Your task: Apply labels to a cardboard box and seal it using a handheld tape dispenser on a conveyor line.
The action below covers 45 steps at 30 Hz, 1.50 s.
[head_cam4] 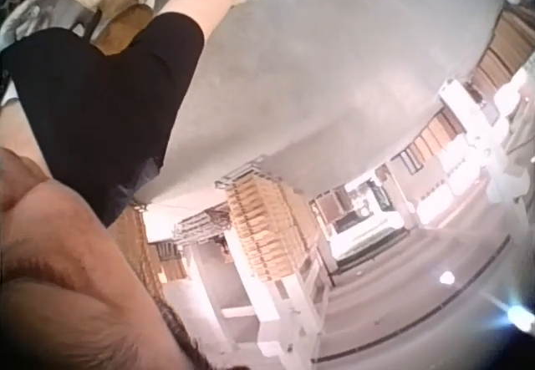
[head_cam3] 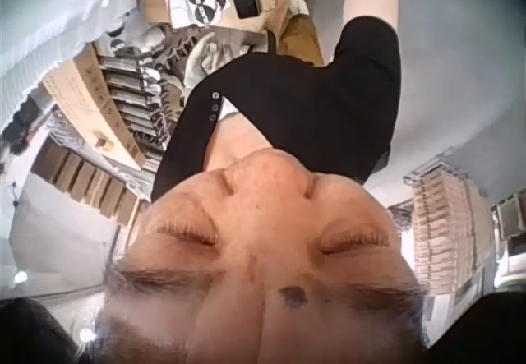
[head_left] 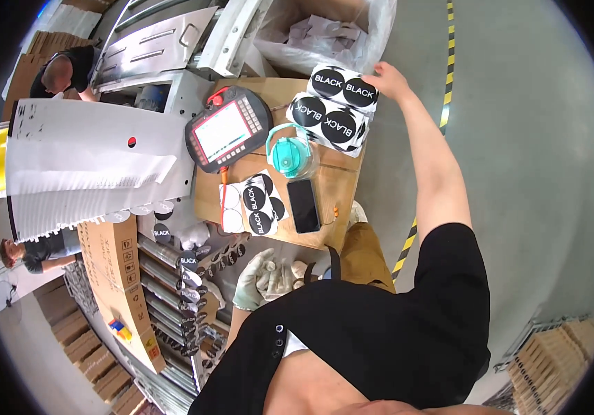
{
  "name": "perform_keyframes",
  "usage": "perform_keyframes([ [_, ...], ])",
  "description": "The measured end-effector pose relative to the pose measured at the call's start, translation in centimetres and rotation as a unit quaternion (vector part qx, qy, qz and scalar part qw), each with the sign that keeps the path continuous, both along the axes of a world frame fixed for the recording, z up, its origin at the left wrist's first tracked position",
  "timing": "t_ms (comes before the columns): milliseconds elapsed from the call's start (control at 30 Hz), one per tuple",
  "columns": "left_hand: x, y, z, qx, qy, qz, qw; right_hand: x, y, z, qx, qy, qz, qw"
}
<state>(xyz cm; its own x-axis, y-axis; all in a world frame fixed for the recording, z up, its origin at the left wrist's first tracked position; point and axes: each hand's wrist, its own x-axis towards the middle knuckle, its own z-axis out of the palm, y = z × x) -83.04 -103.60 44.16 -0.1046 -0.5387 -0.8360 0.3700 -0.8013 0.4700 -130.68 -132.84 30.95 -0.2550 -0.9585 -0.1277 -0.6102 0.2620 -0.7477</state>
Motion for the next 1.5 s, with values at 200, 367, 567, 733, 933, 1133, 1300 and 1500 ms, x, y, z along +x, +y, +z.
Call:
perform_keyframes([
  [200, -3.2, 0.0, -0.7, 0.007, 0.095, 0.021, 0.995, 1.3, -5.6, -2.5, 0.195, -0.059, 0.147, 0.968],
  [367, -5.3, 0.4, 0.8, 0.047, 0.054, 0.074, 0.995, 2.3, -5.9, -1.8, 0.235, -0.099, 0.2, 0.946],
  [567, -5.8, -0.6, 1.0, 0.043, 0.085, 0.071, 0.993, 2.0, -6.1, -3.1, 0.241, -0.121, 0.217, 0.938],
  [733, -5.2, 0.2, -0.7, 0.029, 0.043, 0.119, 0.991, 2.5, -6.3, 0.0, 0.272, -0.155, 0.23, 0.921],
  [933, -5.5, -0.2, 0.3, 0.026, 0.056, 0.111, 0.992, 2.6, -6.3, 0.8, 0.338, -0.228, 0.23, 0.884],
  [1133, -7.2, -0.8, 1.2, 0.046, 0.012, 0.148, 0.988, 1.8, -6.2, -1.2, 0.323, -0.242, 0.233, 0.885],
  [1300, -6.3, -1.0, 1.2, 0.001, 0.097, 0.09, 0.991, 0.0, -4.8, 0.2, 0.285, -0.328, 0.182, 0.882],
  [1500, -5.3, 0.0, -0.7, -0.004, 0.134, 0.062, 0.989, -6.0, -1.7, 2.8, 0.148, -0.52, 0.104, 0.835],
])
